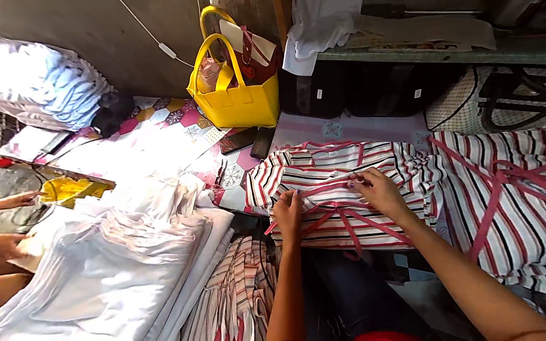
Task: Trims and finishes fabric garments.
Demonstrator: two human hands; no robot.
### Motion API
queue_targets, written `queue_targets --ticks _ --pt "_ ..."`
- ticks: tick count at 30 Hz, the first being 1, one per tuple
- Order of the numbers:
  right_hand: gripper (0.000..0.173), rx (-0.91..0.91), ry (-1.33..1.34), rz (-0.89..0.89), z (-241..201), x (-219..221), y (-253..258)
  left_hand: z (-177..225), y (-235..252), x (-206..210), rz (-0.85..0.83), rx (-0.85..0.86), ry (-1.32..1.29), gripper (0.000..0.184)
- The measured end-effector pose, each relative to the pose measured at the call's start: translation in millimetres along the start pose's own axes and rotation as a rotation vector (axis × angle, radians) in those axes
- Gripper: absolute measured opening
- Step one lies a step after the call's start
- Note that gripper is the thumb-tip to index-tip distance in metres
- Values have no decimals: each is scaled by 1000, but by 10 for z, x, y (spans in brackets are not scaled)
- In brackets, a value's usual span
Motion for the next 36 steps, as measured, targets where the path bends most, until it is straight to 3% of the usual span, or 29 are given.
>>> queue_targets --ticks 2,4,5,6,8,12,15,17,19,22,26,28,36 --pt "32 22 -73 -44 -44 78 25 169 113 186 -79 70 397 32" --pt "30 43 -145 -105 -1 224 55 214 298 442 -224 -25 677 48" --pt "30 36 -169 -108 41 289 59 184 378 547 -253 -46 760 47" --pt "28 19 -185 -91 95 335 62 129 437 599 -241 -25 756 38" --pt "26 -21 -172 -44 180 375 56 -24 500 536 -160 44 489 25" --pt "25 -50 -162 16 215 419 23 -115 386 213 -97 -197 -406 14" --pt "25 -68 -149 44 217 438 27 -90 180 -9 -112 -308 -645 18" --pt "28 -54 -88 43 172 374 10 -155 37 -94 -142 -277 -726 21" --pt "37 -37 2 59 74 269 -13 -229 -70 -160 -173 -185 -715 20" --pt "44 76 170 -24 -160 85 -59 -224 -174 -223 -149 -83 -428 10" --pt "47 286 391 -400 -442 -33 -32 -150 -237 -213 -161 60 273 22" --pt "47 377 431 -547 -501 1 0 -75 -269 -195 -190 64 397 16" --pt "43 501 298 -750 -598 171 194 -178 -280 -259 -214 -79 -77 7"
Point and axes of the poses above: each hand's wrist, its own y-axis towards the middle knuckle, its own x-axis out of the palm, z = x × y, the point moved 1 cm from there along y, towards the middle knuckle, and after that the axes turned 1 degree about y, right-handed, at the moved point
